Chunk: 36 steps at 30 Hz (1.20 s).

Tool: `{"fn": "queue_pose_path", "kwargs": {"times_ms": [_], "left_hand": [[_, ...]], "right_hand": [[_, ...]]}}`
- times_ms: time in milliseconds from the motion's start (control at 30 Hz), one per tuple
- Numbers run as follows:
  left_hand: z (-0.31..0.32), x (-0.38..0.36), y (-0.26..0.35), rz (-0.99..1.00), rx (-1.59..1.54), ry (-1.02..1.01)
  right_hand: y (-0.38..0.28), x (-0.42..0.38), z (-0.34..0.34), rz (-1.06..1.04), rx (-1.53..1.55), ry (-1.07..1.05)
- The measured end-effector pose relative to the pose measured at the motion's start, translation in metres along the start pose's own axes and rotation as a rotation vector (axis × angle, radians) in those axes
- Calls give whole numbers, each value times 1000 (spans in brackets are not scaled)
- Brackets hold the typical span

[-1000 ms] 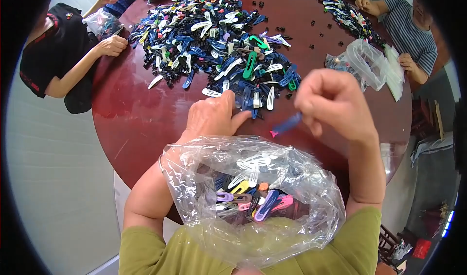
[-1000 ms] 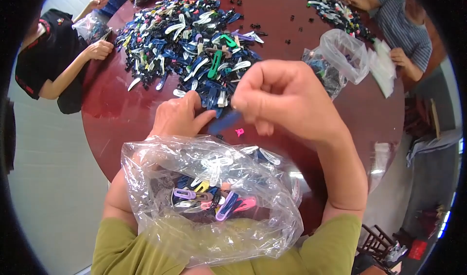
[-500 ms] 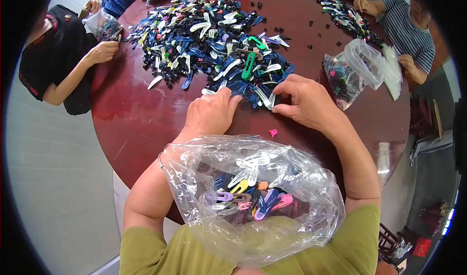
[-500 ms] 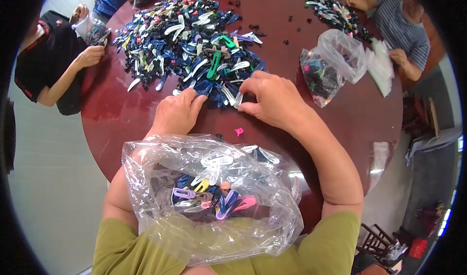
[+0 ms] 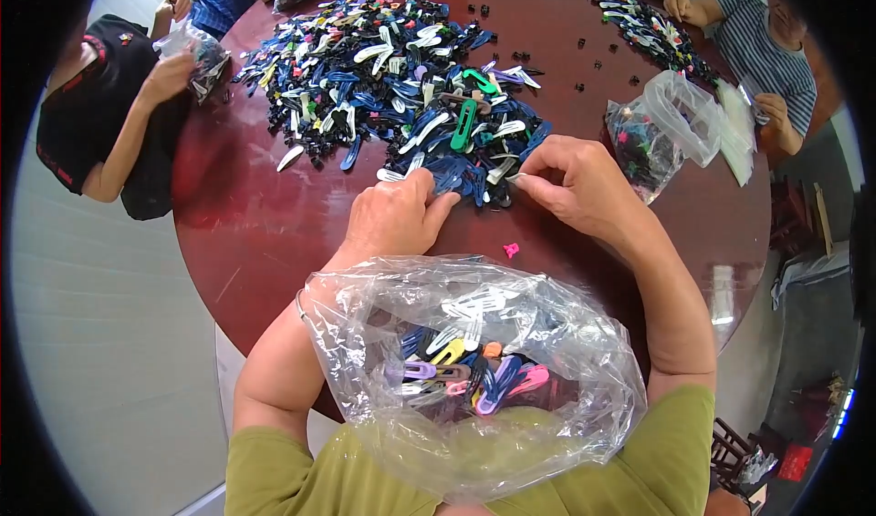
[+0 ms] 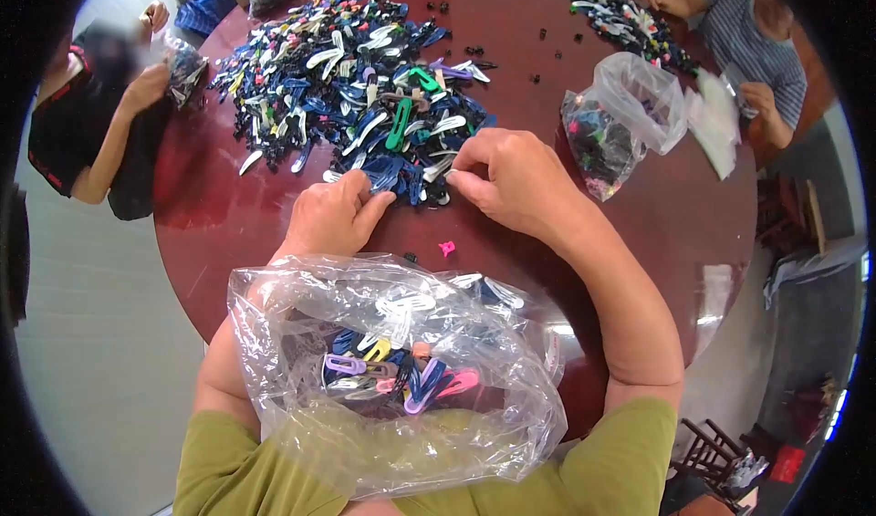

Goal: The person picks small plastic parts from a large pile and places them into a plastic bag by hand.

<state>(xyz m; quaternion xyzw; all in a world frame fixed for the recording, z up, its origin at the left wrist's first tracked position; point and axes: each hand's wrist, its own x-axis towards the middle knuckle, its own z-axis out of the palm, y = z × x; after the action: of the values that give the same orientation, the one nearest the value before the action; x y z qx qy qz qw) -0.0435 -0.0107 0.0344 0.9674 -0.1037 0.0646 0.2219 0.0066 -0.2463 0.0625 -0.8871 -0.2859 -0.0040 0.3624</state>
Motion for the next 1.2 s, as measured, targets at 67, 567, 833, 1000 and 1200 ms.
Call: {"fn": "queue_pose_path", "kwargs": {"times_ms": [67,567,833,1000,1200], "left_hand": [[2,0,-2,15,-13,7],[4,-1,-4,6,51,13],[2,2,-10,71,95,141],[4,4,-14,190,111,244],[6,3,-13,208,92,237]], "right_hand": [[1,0,0,10,100,16],[-70,-21,-38,-96,578,-156],[-1,-2,23,-55,-20,17],[2,-1,31,-97,-87,46],[-3,2,41,-182,-157,90]]}}
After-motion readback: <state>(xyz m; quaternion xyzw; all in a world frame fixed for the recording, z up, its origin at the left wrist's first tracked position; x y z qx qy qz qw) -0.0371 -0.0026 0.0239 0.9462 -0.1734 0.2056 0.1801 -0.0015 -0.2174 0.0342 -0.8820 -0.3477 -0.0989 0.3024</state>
